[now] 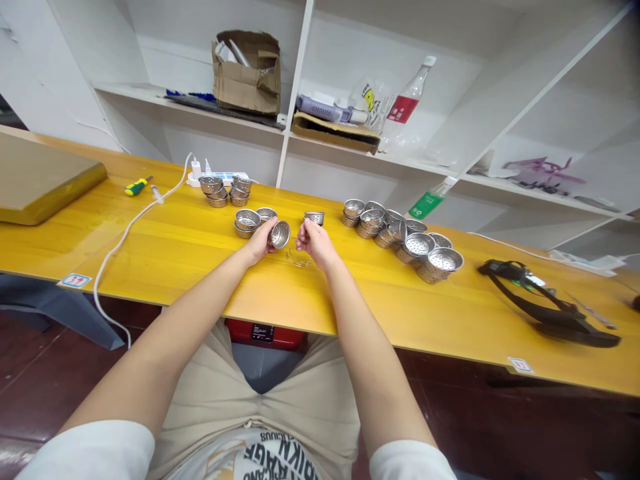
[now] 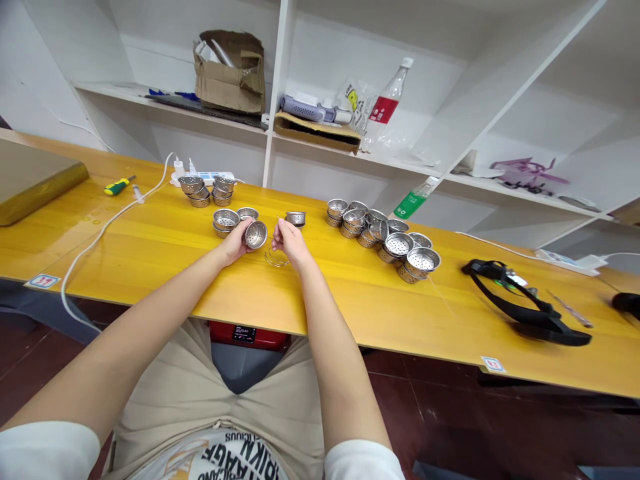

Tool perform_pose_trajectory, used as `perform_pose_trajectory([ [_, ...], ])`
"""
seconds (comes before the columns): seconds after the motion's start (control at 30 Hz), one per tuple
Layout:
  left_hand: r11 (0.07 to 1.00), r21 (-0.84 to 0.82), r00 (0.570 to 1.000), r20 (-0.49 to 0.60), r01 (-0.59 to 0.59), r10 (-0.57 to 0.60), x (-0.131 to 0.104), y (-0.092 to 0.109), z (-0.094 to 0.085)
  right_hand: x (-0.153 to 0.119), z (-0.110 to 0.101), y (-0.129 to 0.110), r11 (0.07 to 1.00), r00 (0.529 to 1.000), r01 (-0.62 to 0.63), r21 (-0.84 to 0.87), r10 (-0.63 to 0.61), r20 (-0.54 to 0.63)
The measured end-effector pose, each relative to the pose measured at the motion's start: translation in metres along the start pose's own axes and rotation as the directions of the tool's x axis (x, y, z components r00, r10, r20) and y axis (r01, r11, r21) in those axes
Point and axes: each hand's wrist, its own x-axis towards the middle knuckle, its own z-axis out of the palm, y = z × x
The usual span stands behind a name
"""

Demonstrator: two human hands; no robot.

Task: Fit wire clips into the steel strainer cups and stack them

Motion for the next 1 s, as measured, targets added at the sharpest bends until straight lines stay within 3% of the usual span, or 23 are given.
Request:
perform_pose_trajectory([
  [0.2, 0.998, 0.059, 1.000, 0.011, 0.004, -0.005, -0.001, 0.000, 0.002, 0.002, 0.005, 0.009, 1.000, 0.996, 0.022, -0.012, -0.021, 0.091],
  [0.5, 0.996, 0.094, 0.999, 0.033, -0.005, 0.002, 0.001, -0.002, 0.000, 0.000, 0.007, 0.010, 0.980, 0.994, 0.054, -0.193, -0.035, 0.103],
  [0.7, 0.984, 0.156, 0.993, 0.086, -0.088, 0.075, 0.002, -0.006, -0.003, -0.003, 0.009, 0.009, 0.958, 0.990, 0.094, -0.271, -0.060, 0.129],
  [0.8, 0.983, 0.167, 0.994, 0.087, -0.080, 0.066, 0.002, -0.005, -0.004, -0.005, 0.012, 0.008, 0.969, 0.992, 0.049, -0.242, -0.020, 0.121],
  [1.0, 0.982, 0.185, 0.984, 0.161, 0.043, -0.073, 0.001, -0.001, -0.004, -0.006, 0.024, 0.002, 0.975, 0.992, -0.103, -0.195, 0.115, 0.051],
])
